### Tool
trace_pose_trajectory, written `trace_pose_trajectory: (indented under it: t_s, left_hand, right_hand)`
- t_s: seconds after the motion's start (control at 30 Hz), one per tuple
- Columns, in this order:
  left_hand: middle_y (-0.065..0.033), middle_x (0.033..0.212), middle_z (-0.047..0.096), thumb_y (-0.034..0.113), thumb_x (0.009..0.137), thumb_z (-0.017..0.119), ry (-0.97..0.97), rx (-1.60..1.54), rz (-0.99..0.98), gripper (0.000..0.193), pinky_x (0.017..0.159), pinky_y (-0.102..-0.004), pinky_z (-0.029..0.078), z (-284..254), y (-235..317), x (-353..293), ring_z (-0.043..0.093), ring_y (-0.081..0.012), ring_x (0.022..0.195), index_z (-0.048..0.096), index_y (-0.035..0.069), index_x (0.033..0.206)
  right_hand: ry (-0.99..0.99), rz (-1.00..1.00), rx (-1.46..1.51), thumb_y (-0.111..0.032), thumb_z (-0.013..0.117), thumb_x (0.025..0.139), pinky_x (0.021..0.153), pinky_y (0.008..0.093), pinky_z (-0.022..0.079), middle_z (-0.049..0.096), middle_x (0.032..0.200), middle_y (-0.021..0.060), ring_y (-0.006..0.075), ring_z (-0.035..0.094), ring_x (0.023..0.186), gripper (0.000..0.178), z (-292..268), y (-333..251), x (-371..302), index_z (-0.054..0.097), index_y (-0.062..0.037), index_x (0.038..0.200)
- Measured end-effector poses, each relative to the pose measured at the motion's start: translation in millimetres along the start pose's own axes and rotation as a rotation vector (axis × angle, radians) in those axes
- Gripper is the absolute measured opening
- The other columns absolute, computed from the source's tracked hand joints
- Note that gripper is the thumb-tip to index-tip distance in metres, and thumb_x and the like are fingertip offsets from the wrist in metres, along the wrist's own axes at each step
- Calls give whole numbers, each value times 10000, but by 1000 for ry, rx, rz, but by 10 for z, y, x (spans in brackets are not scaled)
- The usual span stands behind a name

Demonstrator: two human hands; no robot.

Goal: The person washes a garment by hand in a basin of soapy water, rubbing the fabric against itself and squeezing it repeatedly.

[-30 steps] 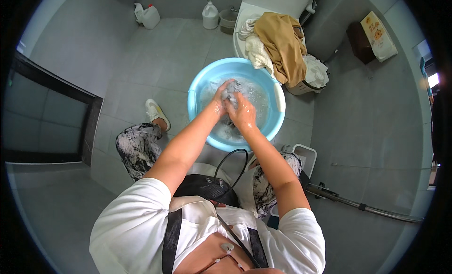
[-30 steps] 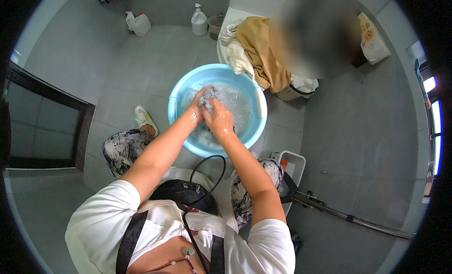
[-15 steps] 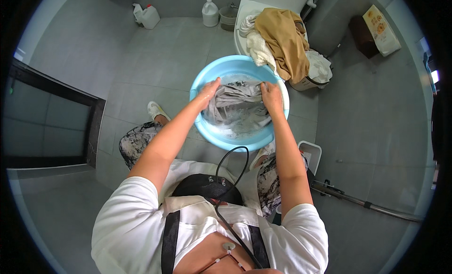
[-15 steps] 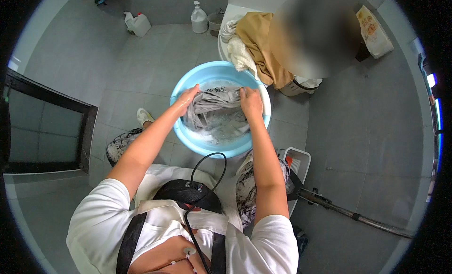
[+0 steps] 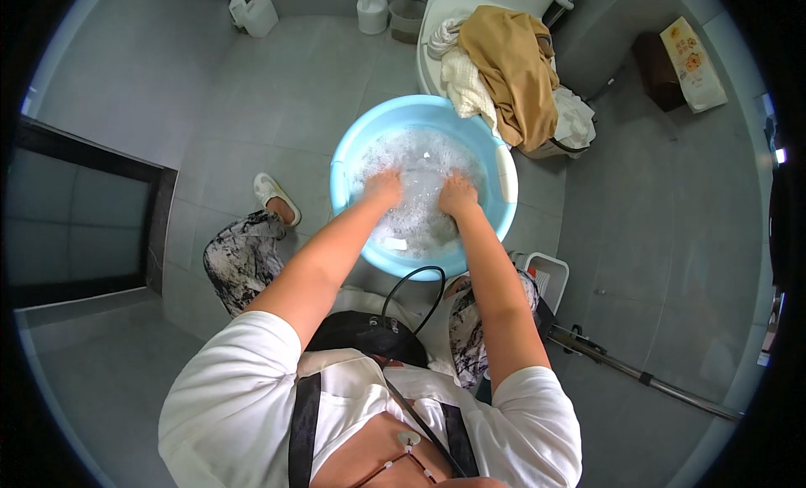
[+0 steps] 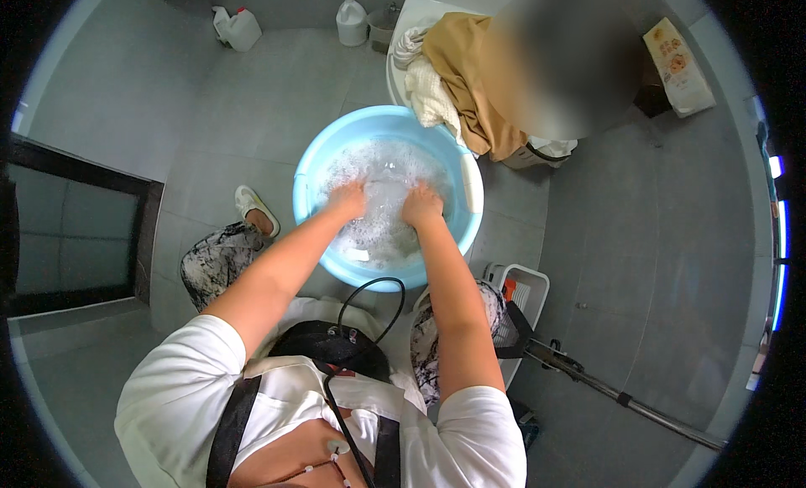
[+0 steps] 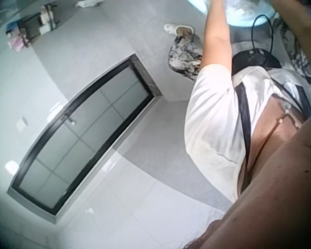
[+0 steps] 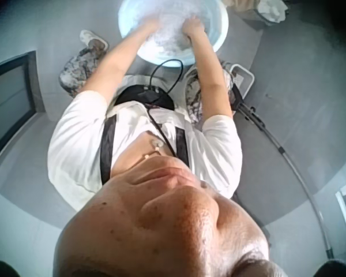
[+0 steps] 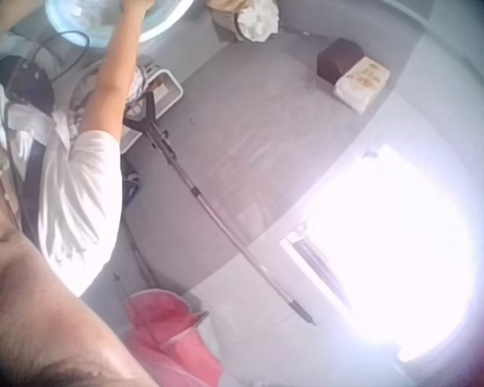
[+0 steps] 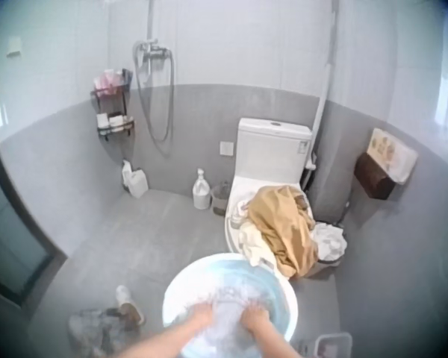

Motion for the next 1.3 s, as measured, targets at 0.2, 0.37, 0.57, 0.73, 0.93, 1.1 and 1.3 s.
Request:
trace_pose_trajectory:
  t_s: [0.2,0.37,0.57,0.73,0.93,1.1,1.3]
  left_hand:
    - [-168,1078,535,292,782,433,-203,-223,-150,380,855,-377,395,1296,-524,689,517,-276,1002,566,47,1041]
    - [-202,1077,523,270,779,455,43,-178,-77,359,869,-399,384,979,-378,677,509,-299,1008,547,94,1078]
    - [-236,1092,494,233,704,568,221,-181,158,468,888,-370,369,-237,53,71,482,-297,1040,493,23,1115]
    - [-222,1090,498,162,636,633,-194,-540,-124,577,846,-349,379,-387,3,-90,471,-312,1032,437,19,1159]
    - [-116,1006,533,21,670,537,9,-1888,181,503,740,-321,440,-713,56,-352,530,-202,861,421,20,1159]
    - [-113,1069,530,408,803,486,-292,-2369,256,481,868,-389,403,-872,338,-576,523,-244,962,469,37,1108]
    - [-76,925,558,495,808,454,-212,-2382,135,460,762,-384,449,-855,394,-407,538,-224,848,529,93,1018]
  right_hand:
    - [-387,-185,-353,-203,378,814,922,454,306,410,1257,104,266,386,1158,381,299,-172,57,488,-55,1148]
    - [-160,-123,-293,-191,410,798,892,438,347,490,1175,87,254,467,1081,332,257,-150,153,549,-85,1081]
    - [241,-297,119,-154,478,727,766,353,438,581,964,128,281,556,904,299,-836,-374,-486,565,-66,1000]
    - [480,-401,929,-81,474,680,712,303,423,574,875,131,225,549,815,271,-1405,-19,-887,535,-24,938]
    - [526,-235,1779,-6,457,649,753,250,387,525,948,102,162,487,861,394,-1301,276,-890,497,-63,1037]
    - [392,-522,1515,-2,482,618,894,277,335,471,1165,113,194,428,1082,514,-1357,-249,-1051,492,-97,1123]
    - [765,-533,693,-239,684,638,730,367,456,438,1117,156,327,511,940,342,-1472,-703,-1410,559,-142,942]
Point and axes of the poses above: each hand's wrist, its own x-axis towards the middle knuckle, its own z-axis out of the palm, y = z × x, the point moved 8 cm from there along x, towards the middle knuckle
